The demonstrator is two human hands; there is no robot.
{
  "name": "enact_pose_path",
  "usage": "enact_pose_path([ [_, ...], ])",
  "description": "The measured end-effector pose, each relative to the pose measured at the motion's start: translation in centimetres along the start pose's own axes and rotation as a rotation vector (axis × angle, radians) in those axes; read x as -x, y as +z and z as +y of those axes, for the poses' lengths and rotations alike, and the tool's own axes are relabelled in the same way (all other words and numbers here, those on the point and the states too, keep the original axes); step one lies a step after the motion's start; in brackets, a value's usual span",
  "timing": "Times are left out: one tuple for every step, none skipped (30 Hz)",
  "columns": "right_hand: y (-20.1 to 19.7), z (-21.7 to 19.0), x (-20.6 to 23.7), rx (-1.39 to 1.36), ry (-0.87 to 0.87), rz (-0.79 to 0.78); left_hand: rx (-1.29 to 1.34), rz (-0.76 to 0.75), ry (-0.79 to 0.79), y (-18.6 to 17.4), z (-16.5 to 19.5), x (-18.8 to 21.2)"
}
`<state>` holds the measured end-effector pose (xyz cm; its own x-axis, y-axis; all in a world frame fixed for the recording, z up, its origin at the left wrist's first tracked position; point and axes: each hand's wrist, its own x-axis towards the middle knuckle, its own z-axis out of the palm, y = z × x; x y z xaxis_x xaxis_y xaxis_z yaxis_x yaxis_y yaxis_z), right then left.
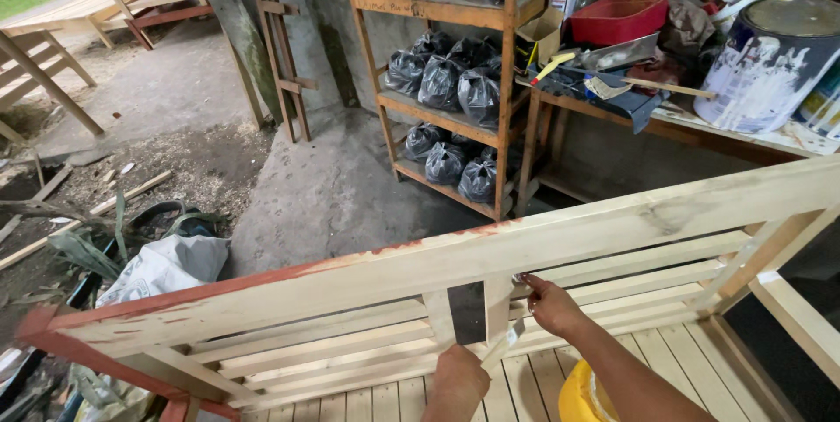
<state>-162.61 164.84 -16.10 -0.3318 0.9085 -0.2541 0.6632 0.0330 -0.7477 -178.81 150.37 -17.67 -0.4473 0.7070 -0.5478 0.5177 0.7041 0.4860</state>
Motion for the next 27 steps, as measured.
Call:
enact_pose_path([
  [0.0, 0.0, -0.1, -0.027, 0.024, -0.01, 0.031, -0.013, -0.047, -0.2, 0.1, 0.0],
  [-0.1, -0.1, -0.2, 0.036, -0.005, -0.007, 0.033, -0.003, -0.036, -0.4, 0.2, -0.1],
  [-0.2, -0.1, -0.2, 0.1, -0.032, -0.006, 0.037, 0.005, -0.028, -0.4, 0.3, -0.2],
  [-0.2, -0.1, -0.3, 0.163, -0.061, -0.008, 0.041, 0.015, -0.022, -0.4, 0.2, -0.3],
  [-0.2, -0.1, -0.4, 0.203, -0.096, -0.003, 0.029, 0.019, 0.008, -0.4, 0.1, -0.5],
  [-0.2, -0.1, -0.4, 0.243, -0.131, 0.003, 0.016, 0.024, 0.039, -0.3, 0.0, -0.7],
  [-0.3, 0.0, -0.5, 0.283, -0.166, 0.007, 0.004, 0.028, 0.068, -0.1, -0.2, -0.8],
  [-0.2, 0.1, -0.6, 0.307, -0.152, -0.007, -0.002, 0.026, 0.04, 0.2, -0.5, -0.8],
  [-0.2, 0.1, -0.8, 0.331, -0.14, -0.015, -0.007, 0.027, 0.017, 0.4, -0.5, -1.1],
  [-0.2, 0.2, -0.9, 0.358, -0.13, -0.023, -0.01, 0.028, -0.006, 0.7, -0.4, -1.4],
  [-0.2, 0.3, -1.1, 0.366, -0.149, -0.03, 0.025, 0.047, -0.011, 1.0, -0.6, -1.6],
  [-0.2, 0.5, -1.2, 0.373, -0.168, -0.038, 0.059, 0.065, -0.019, 1.2, -0.7, -1.7],
  [-0.2, 0.6, -1.2, 0.377, -0.186, -0.046, 0.09, 0.082, -0.026, 1.5, -1.0, -1.9],
  [-0.2, 0.8, -1.1, 0.403, -0.21, -0.039, 0.097, 0.111, -0.004, 1.9, -1.3, -1.9],
  [-0.2, 0.9, -1.1, 0.43, -0.235, -0.029, 0.104, 0.143, 0.021, 2.1, -1.6, -1.9],
  [-0.3, 1.1, -1.3, 0.458, -0.264, -0.016, 0.114, 0.177, 0.048, 2.3, -1.7, -2.2],
  [-0.3, 1.3, -1.2, 0.456, -0.26, -0.024, 0.099, 0.176, 0.077, 2.5, -1.9, -2.2],
  [-0.3, 1.5, -1.1, 0.453, -0.253, -0.034, 0.082, 0.174, 0.105, 2.8, -2.1, -2.2],
  [-0.3, 1.5, -1.1, 0.45, -0.252, -0.042, 0.066, 0.177, 0.133, 2.8, -2.3, -2.3],
  [-0.3, 1.5, -1.1, 0.456, -0.242, -0.058, 0.078, 0.193, 0.125, 2.7, -2.3, -2.4],
  [-0.3, 1.6, -1.0, 0.463, -0.227, -0.077, 0.091, 0.204, 0.113, 2.8, -2.3, -2.3],
  [-0.3, 1.6, -0.9, 0.471, -0.212, -0.096, 0.104, 0.214, 0.103, 2.8, -2.2, -2.0],
  [-0.3, 1.6, -0.9, 0.48, -0.214, -0.088, 0.13, 0.214, 0.073, 2.7, -2.1, -1.7],
  [-0.3, 1.6, -0.9, 0.491, -0.217, -0.081, 0.157, 0.214, 0.043, 2.6, -1.9, -1.3],
  [-0.3, 1.6, -0.8, 0.502, -0.221, -0.075, 0.185, 0.214, 0.011, 2.4, -1.7, -0.9],
  [-0.3, 1.5, -0.7, 0.514, -0.233, -0.076, 0.192, 0.211, 0.0, 2.2, -1.4, -0.4],
  [-0.4, 1.5, -0.5, 0.525, -0.247, -0.076, 0.197, 0.21, -0.009, 2.0, -1.0, 0.0],
])
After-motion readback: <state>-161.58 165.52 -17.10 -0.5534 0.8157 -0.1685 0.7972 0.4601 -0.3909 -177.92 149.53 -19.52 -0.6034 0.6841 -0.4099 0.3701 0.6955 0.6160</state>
